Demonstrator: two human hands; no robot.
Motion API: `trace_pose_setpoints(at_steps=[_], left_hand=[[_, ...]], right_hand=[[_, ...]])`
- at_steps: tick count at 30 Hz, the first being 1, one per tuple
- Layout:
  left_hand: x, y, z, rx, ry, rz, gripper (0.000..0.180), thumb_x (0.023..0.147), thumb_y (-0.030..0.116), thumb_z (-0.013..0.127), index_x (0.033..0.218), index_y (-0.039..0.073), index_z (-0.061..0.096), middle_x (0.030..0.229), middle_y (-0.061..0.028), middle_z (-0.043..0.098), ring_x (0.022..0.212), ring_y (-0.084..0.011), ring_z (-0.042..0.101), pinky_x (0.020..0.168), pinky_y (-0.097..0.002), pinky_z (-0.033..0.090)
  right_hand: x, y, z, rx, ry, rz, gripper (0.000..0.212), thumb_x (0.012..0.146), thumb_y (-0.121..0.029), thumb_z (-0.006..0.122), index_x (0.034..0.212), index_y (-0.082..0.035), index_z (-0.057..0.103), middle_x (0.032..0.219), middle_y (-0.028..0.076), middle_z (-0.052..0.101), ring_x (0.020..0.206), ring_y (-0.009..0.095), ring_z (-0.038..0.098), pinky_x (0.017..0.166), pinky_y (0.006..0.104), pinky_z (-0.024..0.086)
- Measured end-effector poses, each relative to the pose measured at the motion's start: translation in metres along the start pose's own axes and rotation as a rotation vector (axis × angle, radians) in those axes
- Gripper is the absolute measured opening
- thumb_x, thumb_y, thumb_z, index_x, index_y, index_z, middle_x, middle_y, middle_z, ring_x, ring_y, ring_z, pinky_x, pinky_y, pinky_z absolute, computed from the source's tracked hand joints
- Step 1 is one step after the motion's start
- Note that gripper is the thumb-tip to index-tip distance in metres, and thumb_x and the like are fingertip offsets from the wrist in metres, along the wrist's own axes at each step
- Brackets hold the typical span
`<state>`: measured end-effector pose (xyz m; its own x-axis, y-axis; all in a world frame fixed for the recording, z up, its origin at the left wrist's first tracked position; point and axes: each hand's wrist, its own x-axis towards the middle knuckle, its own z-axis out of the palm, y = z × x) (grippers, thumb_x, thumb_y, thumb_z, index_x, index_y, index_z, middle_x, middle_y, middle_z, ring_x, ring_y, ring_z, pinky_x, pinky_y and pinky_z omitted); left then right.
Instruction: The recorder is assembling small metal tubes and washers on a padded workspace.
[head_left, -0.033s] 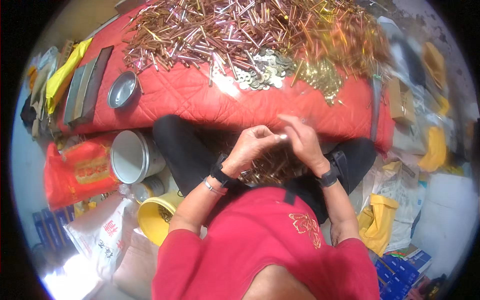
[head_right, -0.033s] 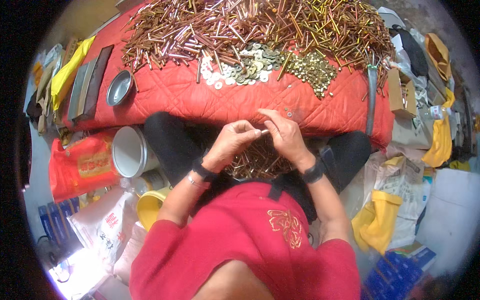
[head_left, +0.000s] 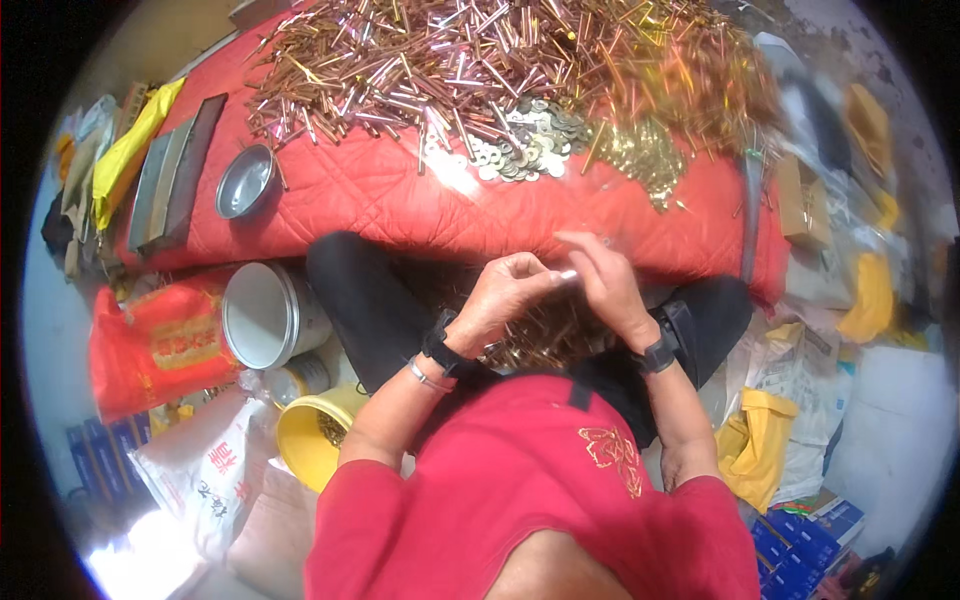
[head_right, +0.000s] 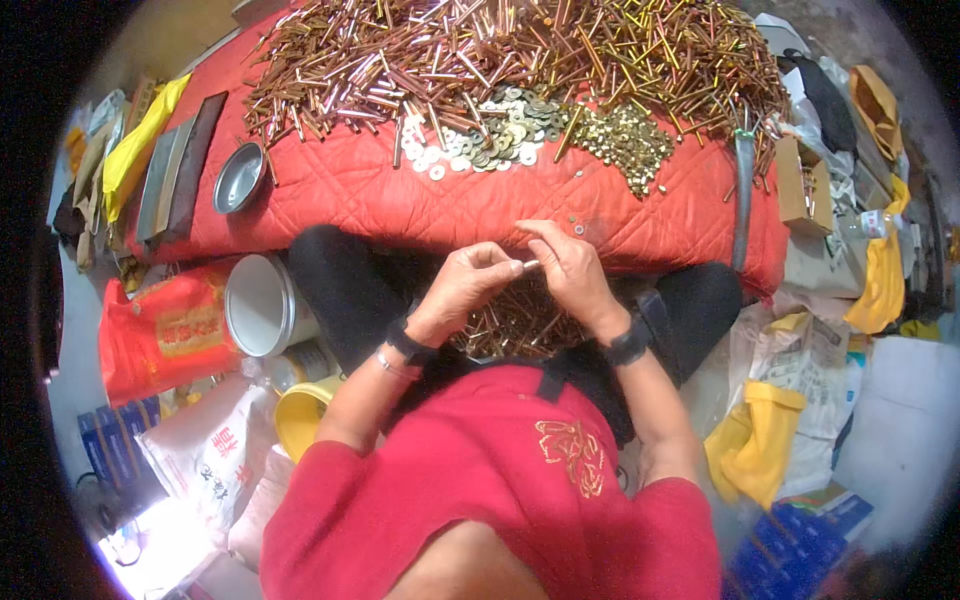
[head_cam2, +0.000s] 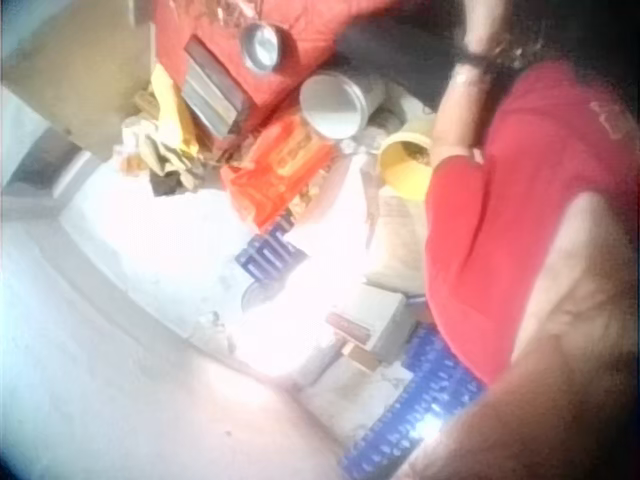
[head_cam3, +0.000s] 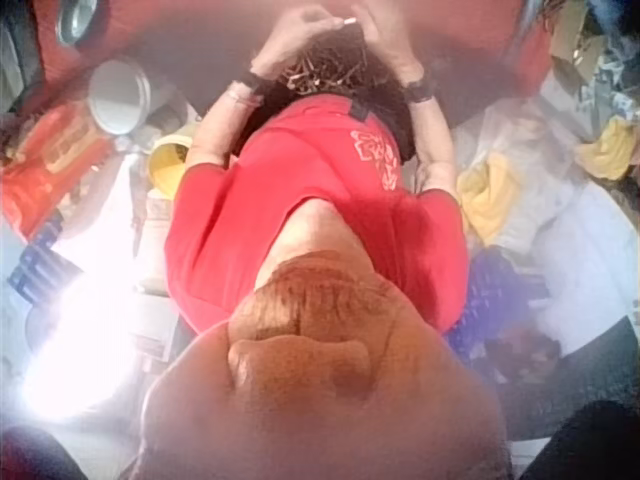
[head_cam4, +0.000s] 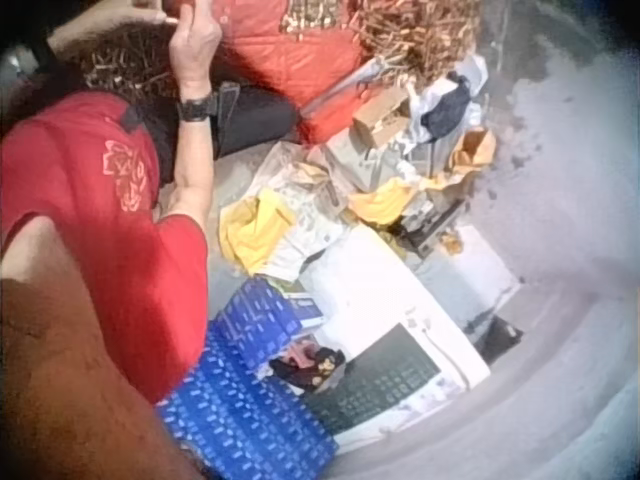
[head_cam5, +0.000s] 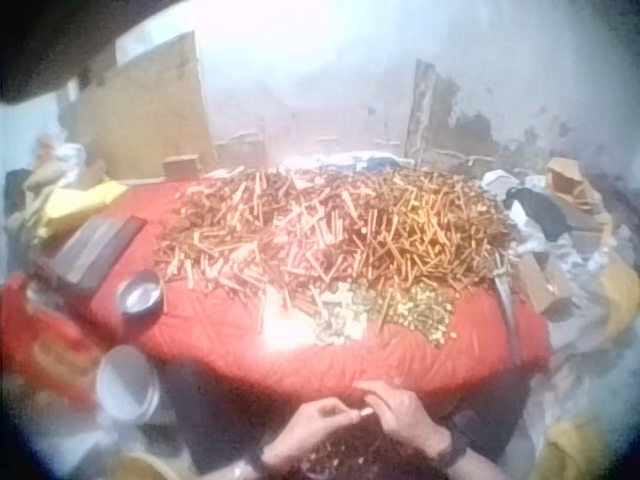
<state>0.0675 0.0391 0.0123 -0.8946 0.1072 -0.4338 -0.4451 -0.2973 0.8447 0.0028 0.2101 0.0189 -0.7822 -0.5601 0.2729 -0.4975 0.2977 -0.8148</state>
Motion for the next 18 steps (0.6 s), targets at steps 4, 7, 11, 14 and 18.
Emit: trace_pose_setpoints(at_steps=[4,7,11,14,18], left_hand=[[0.003,-0.001,-0.003,-0.073,0.020,-0.010,0.014,0.086,0.022,0.068,0.082,0.010,0.062,0.063,0.0076,0.051,0.050,-0.0006,0.038,0.044,-0.0169,0.025],[0.003,0.004,-0.005,-0.054,0.024,-0.015,0.013,0.086,0.020,0.068,0.081,0.010,0.061,0.062,0.0071,0.050,0.050,-0.0007,0.038,0.044,-0.0175,0.026],[0.008,-0.011,0.003,0.402,0.171,0.466,0.012,0.083,0.016,0.069,0.081,0.008,0.061,0.061,0.0017,0.052,0.050,-0.0049,0.046,0.045,-0.0229,0.035],[0.005,-0.018,-0.002,1.032,0.152,0.921,0.013,0.079,0.015,0.071,0.083,0.007,0.063,0.065,-0.0027,0.056,0.050,-0.0122,0.051,0.048,-0.0283,0.042],[-0.008,0.024,-0.005,1.274,-0.018,1.021,0.021,0.074,0.027,0.074,0.082,0.009,0.066,0.088,-0.0062,0.062,0.076,-0.0247,0.057,0.067,-0.0377,0.044]], right_hand=[[0.003,-0.003,0.000,-0.016,0.056,0.119,0.026,0.091,-0.007,0.051,0.115,-0.004,0.058,0.099,0.017,0.063,0.086,0.035,0.063,0.073,0.0377,0.050],[0.006,-0.004,0.002,-0.067,0.105,-0.045,0.025,0.089,-0.006,0.052,0.113,-0.003,0.058,0.097,0.017,0.064,0.088,0.034,0.063,0.073,0.0366,0.050],[0.002,0.011,0.010,0.050,0.008,0.007,0.024,0.090,-0.009,0.051,0.111,-0.002,0.058,0.095,0.017,0.063,0.087,0.031,0.064,0.072,0.0354,0.050],[-0.001,0.020,0.008,0.195,-0.170,0.229,0.024,0.091,-0.014,0.050,0.110,-0.001,0.058,0.093,0.018,0.064,0.083,0.032,0.064,0.071,0.0375,0.050],[0.010,0.015,-0.024,0.037,-0.448,0.235,0.022,0.090,-0.019,0.052,0.100,-0.001,0.060,0.087,0.020,0.063,0.078,0.036,0.063,0.070,0.0408,0.049]])
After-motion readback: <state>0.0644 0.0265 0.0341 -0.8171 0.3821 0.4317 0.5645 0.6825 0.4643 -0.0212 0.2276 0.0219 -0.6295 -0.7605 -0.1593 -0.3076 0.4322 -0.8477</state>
